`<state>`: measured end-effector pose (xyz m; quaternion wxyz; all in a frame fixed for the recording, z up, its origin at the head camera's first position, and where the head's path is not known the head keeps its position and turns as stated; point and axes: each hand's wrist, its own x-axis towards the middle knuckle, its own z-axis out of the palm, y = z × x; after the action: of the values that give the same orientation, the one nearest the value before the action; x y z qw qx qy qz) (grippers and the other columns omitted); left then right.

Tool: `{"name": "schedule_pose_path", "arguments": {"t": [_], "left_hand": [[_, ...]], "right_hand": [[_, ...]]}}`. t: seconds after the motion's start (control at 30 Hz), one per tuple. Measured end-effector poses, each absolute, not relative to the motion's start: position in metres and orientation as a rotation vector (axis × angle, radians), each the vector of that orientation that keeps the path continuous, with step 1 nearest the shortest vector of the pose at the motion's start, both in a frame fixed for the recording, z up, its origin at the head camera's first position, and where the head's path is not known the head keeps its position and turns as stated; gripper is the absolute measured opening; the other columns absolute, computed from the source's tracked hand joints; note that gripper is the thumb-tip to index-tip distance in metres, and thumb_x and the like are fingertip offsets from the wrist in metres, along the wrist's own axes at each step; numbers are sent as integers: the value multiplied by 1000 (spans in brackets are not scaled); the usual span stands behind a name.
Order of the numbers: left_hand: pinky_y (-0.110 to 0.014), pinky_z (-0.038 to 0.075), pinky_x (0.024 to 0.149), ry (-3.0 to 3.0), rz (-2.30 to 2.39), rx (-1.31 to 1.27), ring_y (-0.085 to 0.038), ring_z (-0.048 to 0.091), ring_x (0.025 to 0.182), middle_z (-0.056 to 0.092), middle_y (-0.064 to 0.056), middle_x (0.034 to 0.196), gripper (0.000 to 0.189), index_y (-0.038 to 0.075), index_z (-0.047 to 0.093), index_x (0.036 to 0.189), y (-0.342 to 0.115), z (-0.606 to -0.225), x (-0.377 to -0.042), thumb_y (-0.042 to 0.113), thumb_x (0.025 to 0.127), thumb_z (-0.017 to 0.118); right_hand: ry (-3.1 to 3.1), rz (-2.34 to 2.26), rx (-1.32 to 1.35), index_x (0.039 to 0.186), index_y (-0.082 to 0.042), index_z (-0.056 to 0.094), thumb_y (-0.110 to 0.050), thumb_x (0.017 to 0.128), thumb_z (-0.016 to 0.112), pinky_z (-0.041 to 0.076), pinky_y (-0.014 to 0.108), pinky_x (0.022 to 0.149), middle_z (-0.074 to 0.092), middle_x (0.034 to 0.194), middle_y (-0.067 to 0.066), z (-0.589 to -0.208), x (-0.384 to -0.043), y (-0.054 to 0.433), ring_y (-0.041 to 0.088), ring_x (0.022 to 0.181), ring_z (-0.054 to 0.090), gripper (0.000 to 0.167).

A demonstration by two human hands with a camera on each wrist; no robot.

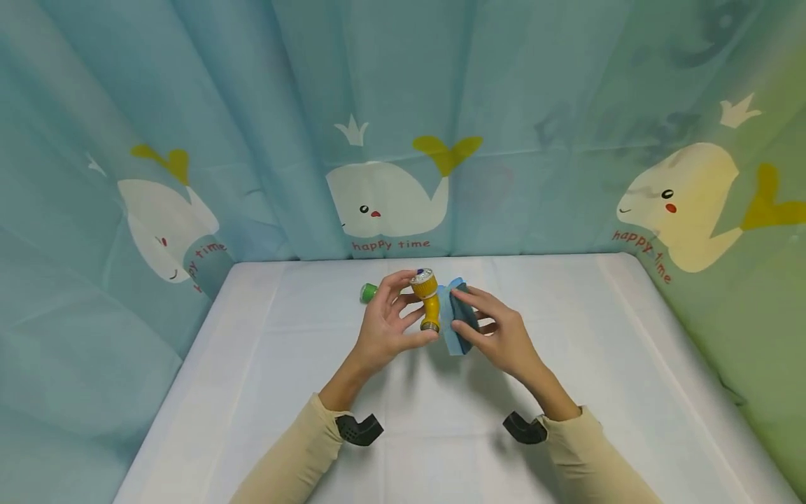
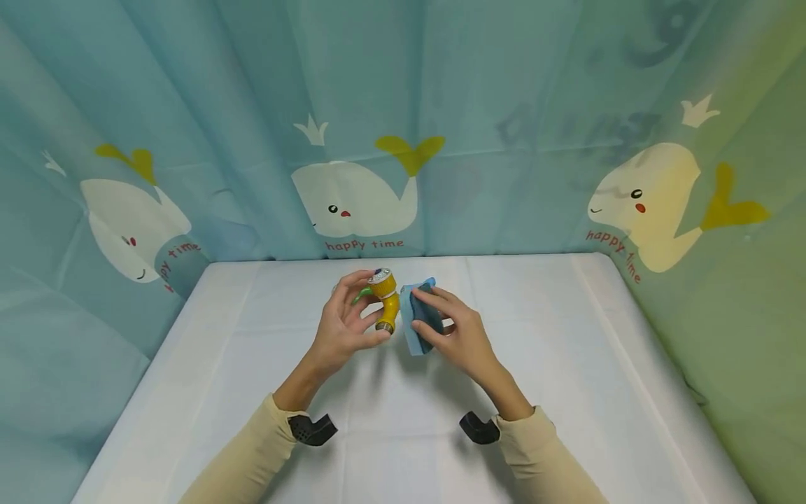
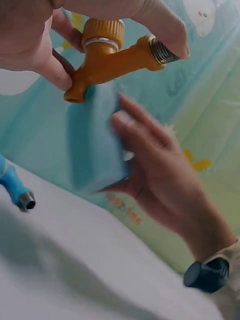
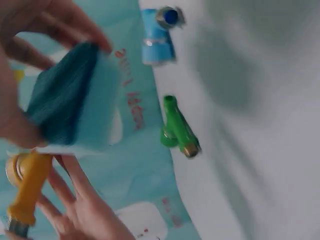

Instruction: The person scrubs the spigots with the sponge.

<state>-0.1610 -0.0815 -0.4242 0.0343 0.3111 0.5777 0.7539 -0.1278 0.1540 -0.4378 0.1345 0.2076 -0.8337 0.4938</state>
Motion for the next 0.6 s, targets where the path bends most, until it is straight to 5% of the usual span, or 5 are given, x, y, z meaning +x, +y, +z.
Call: {"name": "schedule_pose_path", "arguments": {"t": [0.37, 0.6], "left_hand": [[-43, 45, 111, 2002, 2123, 1022, -35, 52, 128, 42, -13, 151, 87, 5, 43, 150, -86, -427, -162, -5, 76, 87], [-37, 45, 111, 2267, 1878, 1166, -27, 55, 127, 48, -5, 149, 92, 12, 47, 149, -87, -426, -161, 2, 70, 94]], "right_hand": [[-2413, 1262, 803, 135, -16, 70, -8, 84, 85, 61, 32, 67, 59, 145, 14, -429, -125, 160, 28, 108, 70, 54], [-2528, 1195, 946, 135, -15, 70, -16, 88, 83, 57, 31, 63, 58, 144, 19, -422, -129, 165, 15, 85, 71, 48]]}}
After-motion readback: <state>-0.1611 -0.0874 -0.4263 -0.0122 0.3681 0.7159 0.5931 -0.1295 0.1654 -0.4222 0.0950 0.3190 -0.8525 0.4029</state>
